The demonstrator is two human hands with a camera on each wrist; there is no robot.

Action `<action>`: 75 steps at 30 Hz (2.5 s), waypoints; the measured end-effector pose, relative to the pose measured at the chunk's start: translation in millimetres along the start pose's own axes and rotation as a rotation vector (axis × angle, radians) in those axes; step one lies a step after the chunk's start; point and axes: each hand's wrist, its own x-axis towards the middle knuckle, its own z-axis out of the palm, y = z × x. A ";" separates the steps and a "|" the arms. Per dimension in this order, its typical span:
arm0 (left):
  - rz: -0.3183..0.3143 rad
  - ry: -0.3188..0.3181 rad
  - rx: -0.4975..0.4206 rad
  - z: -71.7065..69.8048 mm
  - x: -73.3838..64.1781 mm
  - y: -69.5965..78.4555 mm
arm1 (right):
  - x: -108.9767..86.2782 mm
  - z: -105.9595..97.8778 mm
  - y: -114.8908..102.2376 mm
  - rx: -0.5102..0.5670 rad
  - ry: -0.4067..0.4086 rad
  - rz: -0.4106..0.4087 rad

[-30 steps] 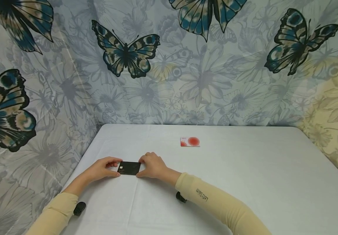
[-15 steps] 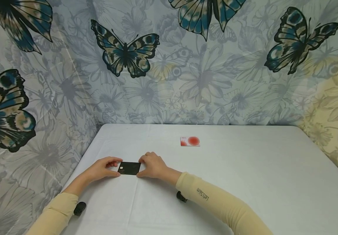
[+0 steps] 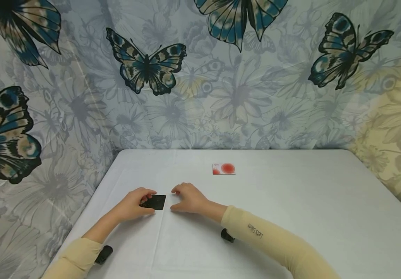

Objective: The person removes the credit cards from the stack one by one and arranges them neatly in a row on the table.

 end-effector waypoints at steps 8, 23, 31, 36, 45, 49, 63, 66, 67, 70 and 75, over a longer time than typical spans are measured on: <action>-0.044 0.039 -0.152 20.8 18.6 34.6 | -35.7 -21.5 24.0 0.155 -0.001 0.042; -0.055 0.061 -0.347 62.8 44.7 84.8 | -108.3 -54.8 73.6 0.257 0.119 0.070; -0.008 0.025 -0.419 86.2 51.1 107.3 | -145.5 -65.4 87.2 0.308 0.167 0.084; -0.002 0.001 -0.456 94.9 48.6 114.7 | -160.5 -68.1 89.0 0.347 0.179 0.085; -0.015 -0.027 -0.504 100.2 43.6 121.5 | -169.4 -66.5 89.3 0.378 0.163 0.089; -0.035 -0.051 -0.517 100.5 42.4 122.7 | -169.7 -65.4 89.7 0.375 0.163 0.073; -0.048 -0.060 -0.534 96.1 44.3 124.2 | -163.5 -61.6 89.4 0.372 0.176 0.026; -0.057 -0.066 -0.533 95.3 46.9 125.5 | -162.5 -62.4 89.9 0.355 0.183 0.025; -0.064 -0.068 -0.528 95.7 48.0 125.5 | -162.1 -62.7 90.3 0.350 0.183 0.027; -0.080 -0.078 -0.524 96.9 51.8 124.5 | -160.1 -63.2 93.0 0.335 0.183 0.031; -0.074 -0.087 -0.523 97.4 59.6 121.9 | -155.1 -66.1 97.5 0.343 0.163 0.059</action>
